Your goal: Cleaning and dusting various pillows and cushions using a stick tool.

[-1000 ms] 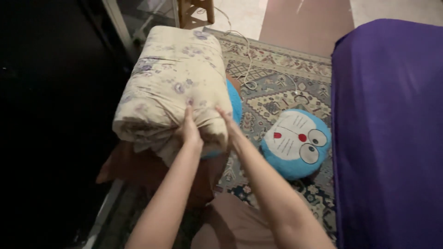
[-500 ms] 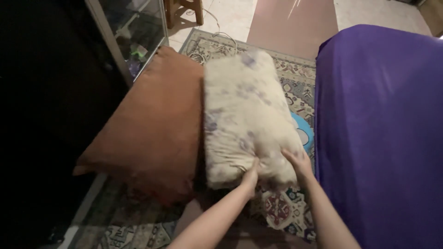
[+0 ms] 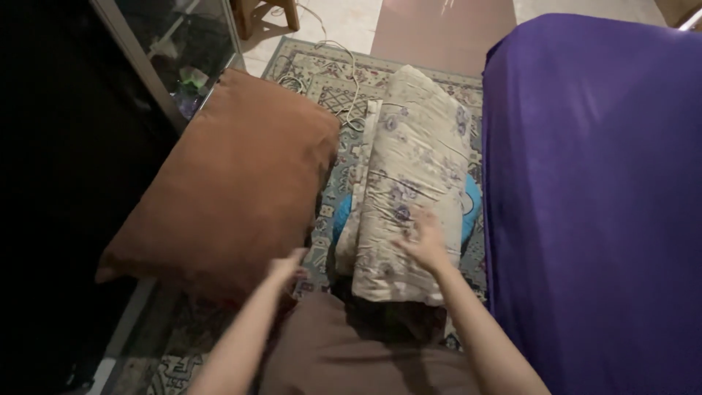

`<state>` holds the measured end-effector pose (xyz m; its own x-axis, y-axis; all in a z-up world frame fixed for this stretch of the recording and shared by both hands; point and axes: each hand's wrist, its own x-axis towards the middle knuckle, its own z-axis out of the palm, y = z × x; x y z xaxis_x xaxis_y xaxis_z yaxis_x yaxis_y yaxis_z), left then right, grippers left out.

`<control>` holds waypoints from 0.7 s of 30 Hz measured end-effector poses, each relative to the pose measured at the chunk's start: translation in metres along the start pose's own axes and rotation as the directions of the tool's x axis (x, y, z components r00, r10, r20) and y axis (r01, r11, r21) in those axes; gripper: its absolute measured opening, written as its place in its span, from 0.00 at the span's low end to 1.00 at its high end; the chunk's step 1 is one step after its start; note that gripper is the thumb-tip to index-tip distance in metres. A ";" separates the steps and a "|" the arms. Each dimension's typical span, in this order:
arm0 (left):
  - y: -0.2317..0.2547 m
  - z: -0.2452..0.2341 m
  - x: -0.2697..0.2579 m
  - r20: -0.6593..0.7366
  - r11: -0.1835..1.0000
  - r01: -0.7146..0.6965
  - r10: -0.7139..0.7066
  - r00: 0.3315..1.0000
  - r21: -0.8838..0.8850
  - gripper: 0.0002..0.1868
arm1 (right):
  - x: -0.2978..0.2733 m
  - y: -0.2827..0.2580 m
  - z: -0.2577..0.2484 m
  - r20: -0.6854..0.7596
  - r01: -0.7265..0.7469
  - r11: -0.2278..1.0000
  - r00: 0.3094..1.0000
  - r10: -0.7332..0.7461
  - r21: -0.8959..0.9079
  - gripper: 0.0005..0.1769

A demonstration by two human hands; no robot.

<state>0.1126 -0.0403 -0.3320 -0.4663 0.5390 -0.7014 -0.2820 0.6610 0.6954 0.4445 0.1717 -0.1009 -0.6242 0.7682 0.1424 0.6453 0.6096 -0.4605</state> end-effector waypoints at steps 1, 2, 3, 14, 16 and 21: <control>0.019 -0.035 -0.047 0.005 1.000 -0.005 0.005 1.000 0.006 0.44 | 0.005 -0.013 0.007 -0.007 -0.006 1.000 1.000 0.006 -0.001 0.59; 0.032 -0.064 -0.093 -0.013 0.976 0.190 -0.193 0.981 -0.102 0.47 | 0.008 -0.025 0.013 0.091 -0.022 0.998 0.996 0.027 -0.057 0.63; 0.038 -0.098 -0.141 -0.007 0.904 0.374 -0.384 0.923 -0.210 0.53 | 0.013 -0.038 0.019 0.186 -0.033 0.993 0.981 0.054 -0.113 0.66; 0.102 -0.136 -0.153 -0.258 0.625 -0.141 -0.101 0.961 -0.768 0.56 | 0.029 -0.018 0.070 0.188 -0.020 1.000 0.982 0.021 -0.003 0.59; 0.155 -0.123 -0.150 -0.230 0.474 -0.234 0.069 0.971 -0.849 0.50 | 0.023 -0.011 0.057 0.158 -0.015 0.998 0.987 0.004 0.064 0.56; 0.320 -0.071 -0.206 -0.167 0.400 -0.474 0.600 0.782 -0.784 0.37 | -0.030 0.000 0.003 0.032 -0.124 0.982 0.992 0.120 0.145 0.44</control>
<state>0.0592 0.0226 0.0460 -0.6743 0.7309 -0.1053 -0.5493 -0.4012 0.7330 0.4622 0.1479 -0.1083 -0.5556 0.8294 0.0580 0.6467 0.4750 -0.5968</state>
